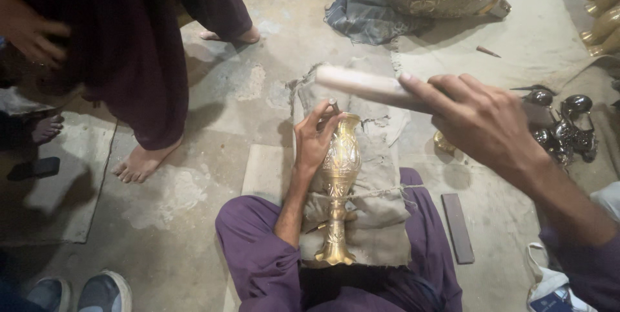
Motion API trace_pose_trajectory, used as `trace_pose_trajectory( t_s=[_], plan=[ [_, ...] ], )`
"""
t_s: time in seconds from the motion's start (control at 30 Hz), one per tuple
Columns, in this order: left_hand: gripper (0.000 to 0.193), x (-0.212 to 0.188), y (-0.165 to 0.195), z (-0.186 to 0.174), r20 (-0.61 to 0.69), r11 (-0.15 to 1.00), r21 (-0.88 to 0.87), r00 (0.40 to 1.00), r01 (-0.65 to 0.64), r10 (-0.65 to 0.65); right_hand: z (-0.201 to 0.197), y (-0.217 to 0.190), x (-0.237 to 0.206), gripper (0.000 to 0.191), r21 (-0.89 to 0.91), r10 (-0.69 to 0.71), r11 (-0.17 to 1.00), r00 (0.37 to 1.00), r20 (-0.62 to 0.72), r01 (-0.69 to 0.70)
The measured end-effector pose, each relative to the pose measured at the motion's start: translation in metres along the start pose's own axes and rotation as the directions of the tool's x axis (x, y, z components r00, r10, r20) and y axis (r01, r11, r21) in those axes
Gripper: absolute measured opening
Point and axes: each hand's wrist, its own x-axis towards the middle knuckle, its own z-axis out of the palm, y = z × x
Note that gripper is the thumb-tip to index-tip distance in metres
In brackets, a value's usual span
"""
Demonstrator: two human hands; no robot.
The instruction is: The person sits on the floor holding a chisel against a brass vase resting on a cloth pad and strikes the chisel with a wooden mallet to engrave decorative patterns into the vase surface, repositioning the chisel repeatedly along the design.
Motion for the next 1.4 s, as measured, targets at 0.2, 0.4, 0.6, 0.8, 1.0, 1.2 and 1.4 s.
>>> trace_pose_trajectory(
  t_s=[0.2, 0.4, 0.6, 0.8, 1.0, 1.2, 1.4],
  plan=[
    [0.047, 0.004, 0.000, 0.001, -0.002, 0.999, 0.047, 1.000, 0.006, -0.006, -0.004, 0.001, 0.001, 0.069, -0.336, -0.062, 0.939, 0.996, 0.063, 0.080],
    [0.048, 0.006, 0.007, 0.003, -0.027, 0.997, 0.066, 0.999, 0.038, -0.037, 0.000, -0.001, 0.003, 0.079, -0.327, -0.051, 0.941, 0.990, 0.134, 0.093],
    [0.041, 0.006, 0.008, 0.000, -0.037, 1.000, 0.007, 0.999, 0.030, -0.029, 0.001, -0.003, 0.000, 0.076, -0.290, -0.051, 0.953, 0.989, 0.138, 0.090],
    [0.048, 0.004, 0.005, -0.001, -0.004, 0.997, -0.080, 1.000, -0.004, 0.003, -0.003, 0.000, 0.008, 0.061, -0.029, -0.026, 0.999, 1.000, -0.009, 0.026],
    [0.048, 0.001, 0.002, -0.001, -0.040, 0.999, -0.041, 0.999, -0.014, 0.013, -0.006, -0.001, 0.011, 0.074, -0.351, -0.078, 0.932, 0.995, 0.058, 0.094],
    [0.046, 0.000, 0.002, 0.001, -0.042, 0.997, -0.030, 0.997, 0.065, -0.066, -0.003, -0.004, 0.014, 0.075, -0.317, -0.080, 0.942, 0.990, 0.117, 0.114],
    [0.046, 0.000, 0.000, 0.000, -0.022, 0.999, -0.037, 0.999, 0.029, -0.030, -0.005, -0.008, 0.019, 0.069, -0.044, -0.056, 0.997, 0.995, 0.087, 0.060]
  ],
)
